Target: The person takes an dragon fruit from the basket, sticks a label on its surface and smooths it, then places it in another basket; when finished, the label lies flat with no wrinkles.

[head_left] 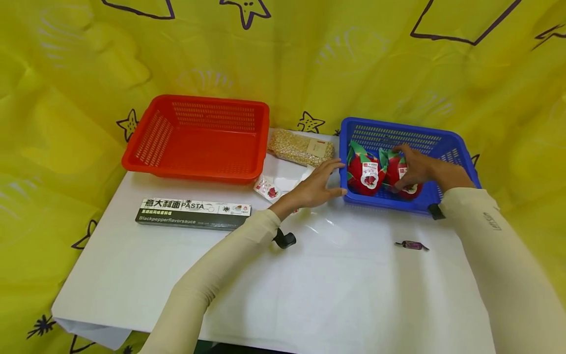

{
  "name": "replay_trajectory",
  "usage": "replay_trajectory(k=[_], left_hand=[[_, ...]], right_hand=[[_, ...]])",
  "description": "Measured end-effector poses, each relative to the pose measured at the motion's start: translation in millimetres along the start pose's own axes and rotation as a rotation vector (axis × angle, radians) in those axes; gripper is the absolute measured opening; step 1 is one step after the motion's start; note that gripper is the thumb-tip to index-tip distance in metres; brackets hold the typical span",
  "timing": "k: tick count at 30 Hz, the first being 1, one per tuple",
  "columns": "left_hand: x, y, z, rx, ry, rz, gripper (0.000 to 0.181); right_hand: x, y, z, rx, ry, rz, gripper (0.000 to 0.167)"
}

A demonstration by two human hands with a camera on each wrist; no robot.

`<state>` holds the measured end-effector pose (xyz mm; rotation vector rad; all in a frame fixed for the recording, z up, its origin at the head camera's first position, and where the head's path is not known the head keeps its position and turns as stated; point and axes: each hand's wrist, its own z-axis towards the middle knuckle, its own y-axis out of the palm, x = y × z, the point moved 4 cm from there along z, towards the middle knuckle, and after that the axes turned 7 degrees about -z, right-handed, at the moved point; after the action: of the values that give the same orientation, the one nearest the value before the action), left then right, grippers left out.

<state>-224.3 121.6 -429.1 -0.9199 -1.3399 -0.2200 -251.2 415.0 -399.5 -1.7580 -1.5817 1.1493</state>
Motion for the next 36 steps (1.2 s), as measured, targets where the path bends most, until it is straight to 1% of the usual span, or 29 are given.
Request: replay_trajectory(k=[3, 6, 10, 14, 19, 22, 25, 28, 30, 33, 36], left_hand=[[-1.6, 0.2, 2.7, 0.004, -0.013, -0.009, 0.073], [-3.0, 0.7, 7.1, -0.002, -0.014, -0.025, 0.073], [-1.9, 3.6, 14.1, -0.008, -0.003, -0.033, 0.072], [-0.9, 5.0, 16.0, -0.002, -0.018, -0.027, 0.072], [1.4, 4.1, 16.8, 0.001, -0.015, -0.029, 0.071], [1.9, 3.6, 16.8, 0.012, -0.017, -0.026, 0.071], [2.1, 6.3, 18.6, 0.007, -0.021, -0.022, 0.071], [2.5, 11.4, 19.3, -0.006, -0.024, 0.003, 0.071], [3.1, 14.6, 18.3, -0.007, -0.031, 0.044, 0.07], [4.0, 16.9, 14.4, 0.003, -0.03, 0.12, 0.069], [8.5, 13.2, 7.5, 0.031, 0.011, 0.191, 0.066]], right_hand=[[2, 1, -3.2, 0.009, 0.019, -0.001, 0.115], [4, 2, -7.4, 0.033, 0.023, -0.002, 0.119], [9, 4, -13.1, 0.069, 0.03, 0.007, 0.117], [13, 7, -13.0, 0.092, 0.023, 0.011, 0.109], [13, 7, -14.2, 0.145, 0.025, -0.011, 0.098], [10, 7, -16.0, 0.194, 0.039, -0.036, 0.096], [5, 8, -19.9, 0.273, 0.039, -0.062, 0.087], [-1, 11, -25.9, 0.358, 0.023, -0.068, 0.077], [-6, 14, -29.9, 0.403, 0.005, -0.062, 0.073], [-17, 17, -35.5, 0.461, -0.018, -0.056, 0.071], [-30, 19, -41.4, 0.512, -0.034, -0.056, 0.069]])
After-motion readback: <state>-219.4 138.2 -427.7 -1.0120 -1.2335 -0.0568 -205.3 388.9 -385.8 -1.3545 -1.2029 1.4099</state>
